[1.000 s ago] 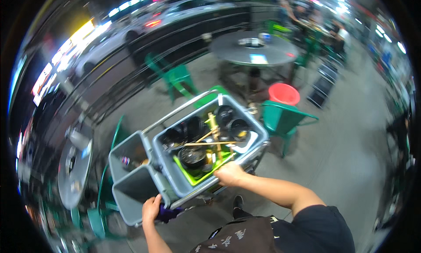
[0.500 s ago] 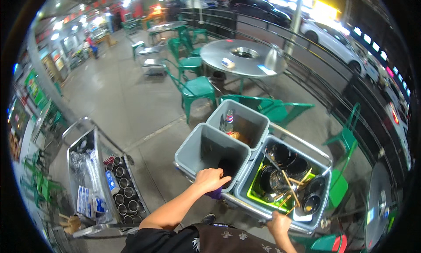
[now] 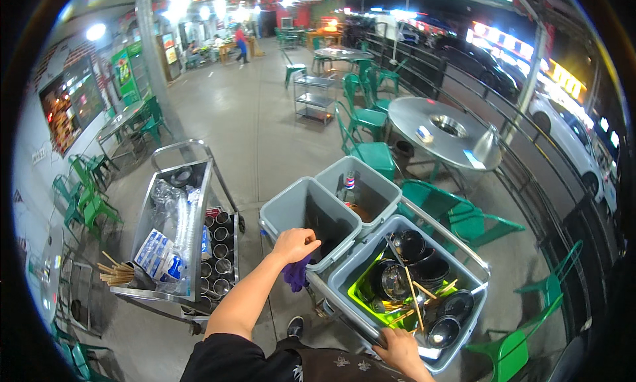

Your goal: The person wipes a round metal table with a purple cloth, removes trash into a red bucket, and places a basket on a service cart. They then push the cart through the restaurant and collect a tray of chopsticks from another table, placing it on the cart.

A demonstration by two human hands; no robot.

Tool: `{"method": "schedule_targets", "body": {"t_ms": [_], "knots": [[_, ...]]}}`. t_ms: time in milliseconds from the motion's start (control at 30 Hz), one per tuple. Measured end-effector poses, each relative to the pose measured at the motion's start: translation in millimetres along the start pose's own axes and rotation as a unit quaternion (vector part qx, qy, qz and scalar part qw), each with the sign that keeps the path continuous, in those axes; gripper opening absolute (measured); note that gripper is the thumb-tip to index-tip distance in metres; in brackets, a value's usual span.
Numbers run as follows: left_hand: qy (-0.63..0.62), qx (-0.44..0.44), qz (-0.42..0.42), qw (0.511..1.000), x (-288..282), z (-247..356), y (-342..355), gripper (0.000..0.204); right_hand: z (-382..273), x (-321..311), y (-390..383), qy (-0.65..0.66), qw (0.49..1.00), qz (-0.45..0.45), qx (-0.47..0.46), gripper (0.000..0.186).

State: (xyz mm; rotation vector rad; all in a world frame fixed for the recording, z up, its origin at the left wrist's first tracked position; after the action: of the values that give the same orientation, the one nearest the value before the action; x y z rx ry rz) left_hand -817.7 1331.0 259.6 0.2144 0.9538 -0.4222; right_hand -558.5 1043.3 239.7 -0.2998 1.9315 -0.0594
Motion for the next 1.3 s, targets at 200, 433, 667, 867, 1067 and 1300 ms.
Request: {"method": "schedule_targets", "body": {"t_ms": [200, 433, 667, 867, 1067, 1300], "knots": [[0.014, 0.031, 0.028, 0.999, -44, -76, 57, 0.029, 12, 41, 47, -0.033, 0.978, -0.118, 0.167, 0.036], [0.003, 0.072, 0.254, 0.964, -124, -142, 105, 0.033, -48, 32, 170, -0.026, 0.982, -0.096, 0.159, 0.035], [-0.162, -0.082, 0.3, 0.937, -75, -256, 26, 0.045, -114, 25, 313, 0.002, 0.987, -0.046, 0.154, 0.031], [-0.28, -0.115, 0.084, 0.949, -23, -289, 18, 0.046, -145, 9, 424, 0.033, 0.993, -0.049, 0.102, 0.023], [-0.267, -0.076, 0.028, 0.96, -34, -294, 67, 0.033, -134, 19, 523, 0.055, 0.995, 0.004, 0.083, 0.022], [-0.168, 0.062, 0.151, 0.972, -86, -304, 210, 0.044, -137, 47, 622, 0.118, 0.988, 0.065, 0.079, 0.016]]}}
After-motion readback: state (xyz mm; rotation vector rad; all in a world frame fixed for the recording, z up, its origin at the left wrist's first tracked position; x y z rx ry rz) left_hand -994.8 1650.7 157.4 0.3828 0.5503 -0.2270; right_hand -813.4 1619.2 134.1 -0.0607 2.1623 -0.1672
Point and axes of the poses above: each hand's wrist, its own y-axis towards the middle knuckle, its own x-axis out of the palm, z = x × y, the point moved 8 cm from there along y, towards the middle knuckle, and after that the axes turned 7 degrees about -z, right-handed, at the moved point
